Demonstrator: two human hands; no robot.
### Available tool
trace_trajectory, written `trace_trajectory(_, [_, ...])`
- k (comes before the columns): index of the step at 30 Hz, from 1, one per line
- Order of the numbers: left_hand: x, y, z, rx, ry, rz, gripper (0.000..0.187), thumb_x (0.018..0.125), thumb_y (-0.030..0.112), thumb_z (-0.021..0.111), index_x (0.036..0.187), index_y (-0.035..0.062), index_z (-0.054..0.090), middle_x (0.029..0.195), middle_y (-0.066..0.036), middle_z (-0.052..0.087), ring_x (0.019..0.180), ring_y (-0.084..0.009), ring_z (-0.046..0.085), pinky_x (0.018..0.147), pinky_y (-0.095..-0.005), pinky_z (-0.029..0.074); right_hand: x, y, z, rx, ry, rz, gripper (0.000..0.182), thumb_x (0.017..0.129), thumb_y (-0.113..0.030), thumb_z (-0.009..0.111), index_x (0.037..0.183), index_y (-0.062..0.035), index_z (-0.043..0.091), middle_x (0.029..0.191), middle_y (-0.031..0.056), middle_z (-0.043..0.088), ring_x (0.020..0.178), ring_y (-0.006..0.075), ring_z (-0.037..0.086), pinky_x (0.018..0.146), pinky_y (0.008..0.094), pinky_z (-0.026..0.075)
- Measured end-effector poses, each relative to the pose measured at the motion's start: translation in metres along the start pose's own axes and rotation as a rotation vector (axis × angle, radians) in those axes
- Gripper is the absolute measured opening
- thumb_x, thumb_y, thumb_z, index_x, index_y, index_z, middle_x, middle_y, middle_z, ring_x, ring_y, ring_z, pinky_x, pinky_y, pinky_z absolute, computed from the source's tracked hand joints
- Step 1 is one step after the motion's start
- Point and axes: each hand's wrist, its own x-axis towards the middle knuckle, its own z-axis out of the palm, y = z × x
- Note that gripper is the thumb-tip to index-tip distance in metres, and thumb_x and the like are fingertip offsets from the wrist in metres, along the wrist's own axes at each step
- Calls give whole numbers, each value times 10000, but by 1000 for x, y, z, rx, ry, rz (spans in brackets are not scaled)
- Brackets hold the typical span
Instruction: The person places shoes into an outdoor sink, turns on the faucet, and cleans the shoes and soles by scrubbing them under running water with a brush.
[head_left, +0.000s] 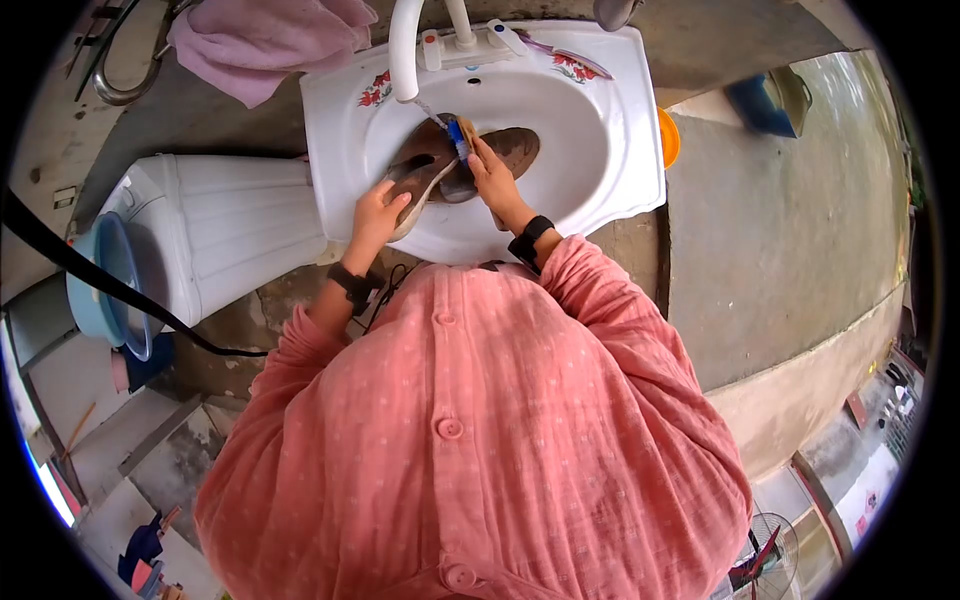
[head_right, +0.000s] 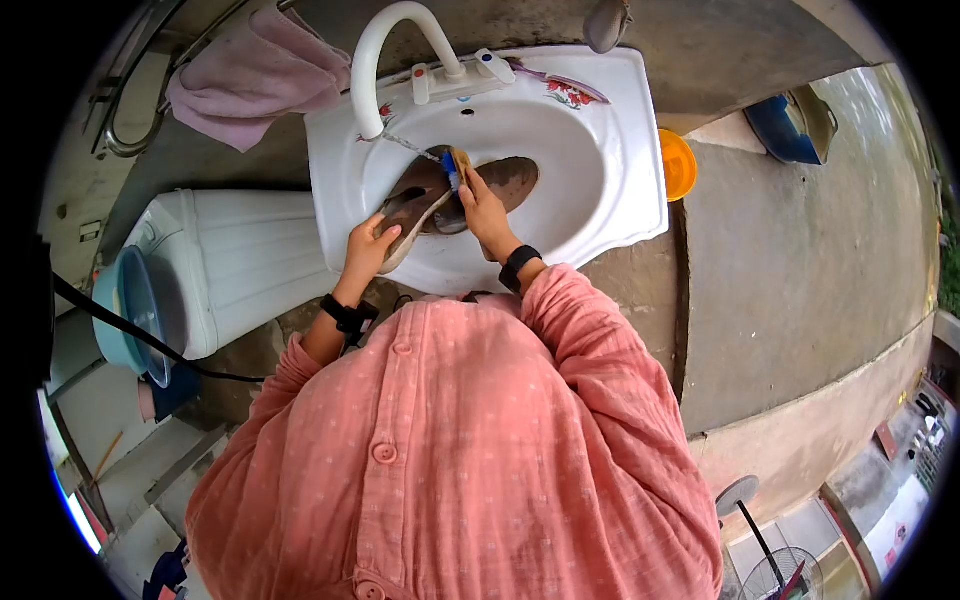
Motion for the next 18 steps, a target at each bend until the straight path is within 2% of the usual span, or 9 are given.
trace_trajectory(1, [1,-8,1,-470,164,-22,240,815,185,578,907,-36,577,775,-112,624,679,-188,579,636,-291,444,-11,-16,-6,-3,-1,3,439,888,-273,424,1273,-66,380,1059,236,553,966,390,531,822,378,411])
trace_trajectory(2, [-2,13,-8,-544,177,-15,220,832,144,559,931,-51,574,775,-94,623,692,-119,549,651,-247,433,-20,-35,-12,11,-15,4,429,890,-270,422,1273,-81,384,1052,240,554,963,390,532,816,377,414])
trace_trajectory(5, [20,9,-5,-444,233,14,229,839,134,550,947,-67,568,799,-89,627,704,-115,559,653,-239,436,-41,-56,-7,-38,-25,-134,435,884,-267,435,1295,-140,366,958,258,573,887,396,555,755,404,431])
trace_trajectory(7, [21,23,-4,-515,217,-46,215,840,121,540,941,-67,573,804,-77,624,708,-113,562,651,-237,436,-56,-75,-2,-356,-257,-270,464,876,-265,446,1316,-170,333,860,266,577,797,401,567,698,447,430])
trace_trajectory(8, [21,24,-3,-680,165,-125,210,837,112,541,942,-67,576,807,-70,622,712,-113,563,653,-235,435,-59,-77,0,-449,-177,-372,450,872,-266,438,1301,-166,346,756,237,586,687,391,573,617,474,436])
trace_trajectory(9, [18,25,-2,-844,110,-210,206,833,103,541,943,-66,580,810,-63,620,717,-113,563,655,-232,434,-51,-67,-5,-451,-177,-370,450,872,-266,438,1301,-166,346,756,237,586,687,391,573,617,474,436])
trace_trajectory(12, [15,21,22,-754,112,-147,202,828,84,536,960,-62,582,824,-66,614,693,-112,564,628,-228,443,-2,-33,-33,-693,5,-134,384,870,-263,422,1230,-130,412,673,184,602,588,380,571,533,458,461])
trace_trajectory(16, [23,22,20,-841,107,-143,204,838,87,519,962,-66,574,829,-69,611,697,-116,564,631,-235,452,-38,-63,-9,-586,-187,-275,432,866,-257,437,1280,-157,367,682,240,579,637,395,569,605,501,434])
trace_trajectory(18, [20,19,7,-926,58,-246,194,842,78,502,945,-74,564,851,-97,615,730,-144,593,661,-256,480,-31,-44,-10,-610,-113,-200,437,865,-256,439,1284,-162,355,704,239,581,637,407,565,605,500,438])
